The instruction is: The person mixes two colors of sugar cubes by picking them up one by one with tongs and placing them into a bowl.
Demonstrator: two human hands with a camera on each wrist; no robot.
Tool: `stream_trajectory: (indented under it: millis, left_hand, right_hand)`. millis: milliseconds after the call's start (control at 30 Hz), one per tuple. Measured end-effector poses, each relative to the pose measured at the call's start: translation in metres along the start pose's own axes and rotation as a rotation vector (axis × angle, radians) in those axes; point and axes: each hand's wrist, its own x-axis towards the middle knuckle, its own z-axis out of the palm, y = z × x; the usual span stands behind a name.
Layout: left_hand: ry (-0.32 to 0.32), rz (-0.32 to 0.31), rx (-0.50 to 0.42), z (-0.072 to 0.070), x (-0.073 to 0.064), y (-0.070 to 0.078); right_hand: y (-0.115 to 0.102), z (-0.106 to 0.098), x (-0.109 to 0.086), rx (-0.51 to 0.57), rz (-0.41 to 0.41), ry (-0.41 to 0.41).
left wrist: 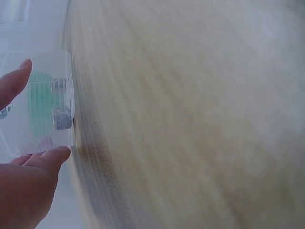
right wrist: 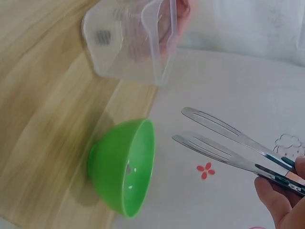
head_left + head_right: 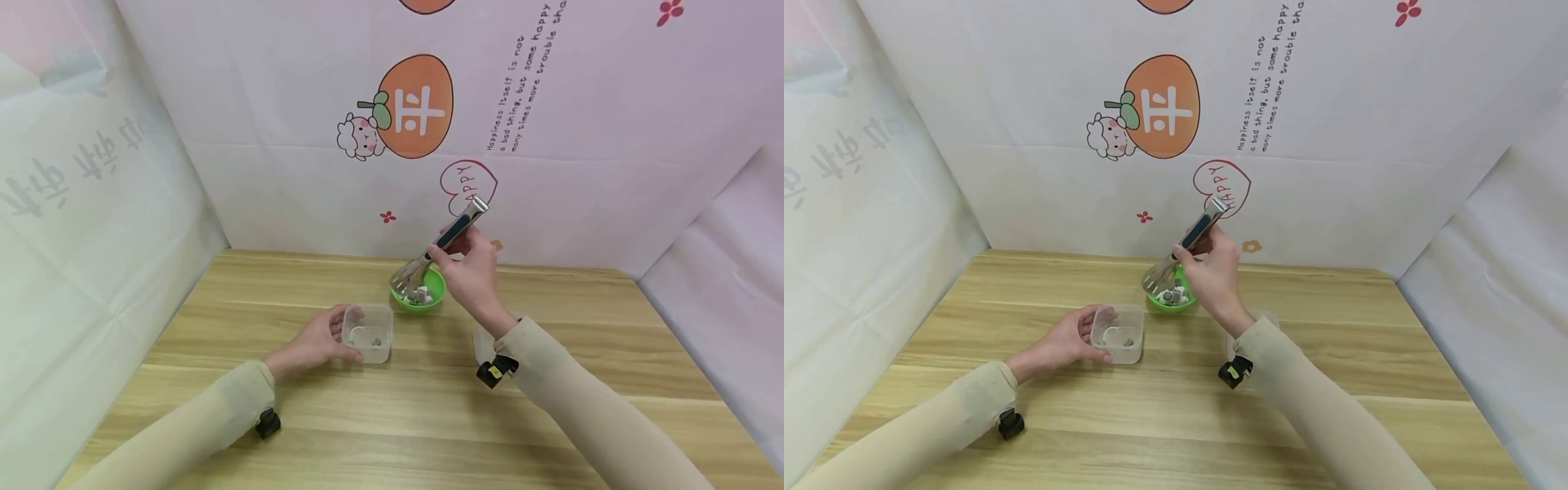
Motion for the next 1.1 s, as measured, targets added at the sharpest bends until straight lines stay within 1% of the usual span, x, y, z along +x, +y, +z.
stream_trajectory:
  millis: [167,433,700,900,1100]
  left_hand:
    - [0.000,0.004,-0.003,0.001,0.000,0.000]
    - [0.001,-0.007,0.012,0.000,0.000,-0.001]
    - [-0.001,-0.010,0.007,0.001,-0.001,0.001]
    - [-0.010,0.006,-0.001,0.001,-0.001,0.001]
    - [-0.021,0.014,-0.014,0.000,-0.001,0.002]
  right_hand:
    - [-0.005,0.003,-0.008,0.025,-0.030,-0.035]
    - [-0.013,0.006,-0.018,0.056,-0.034,-0.079]
    - [-0.018,0.010,-0.027,0.077,-0.027,-0.121]
    - [-0.020,0.016,-0.031,0.102,-0.018,-0.157]
    - [-0.023,0.022,-0.035,0.083,0.003,-0.195]
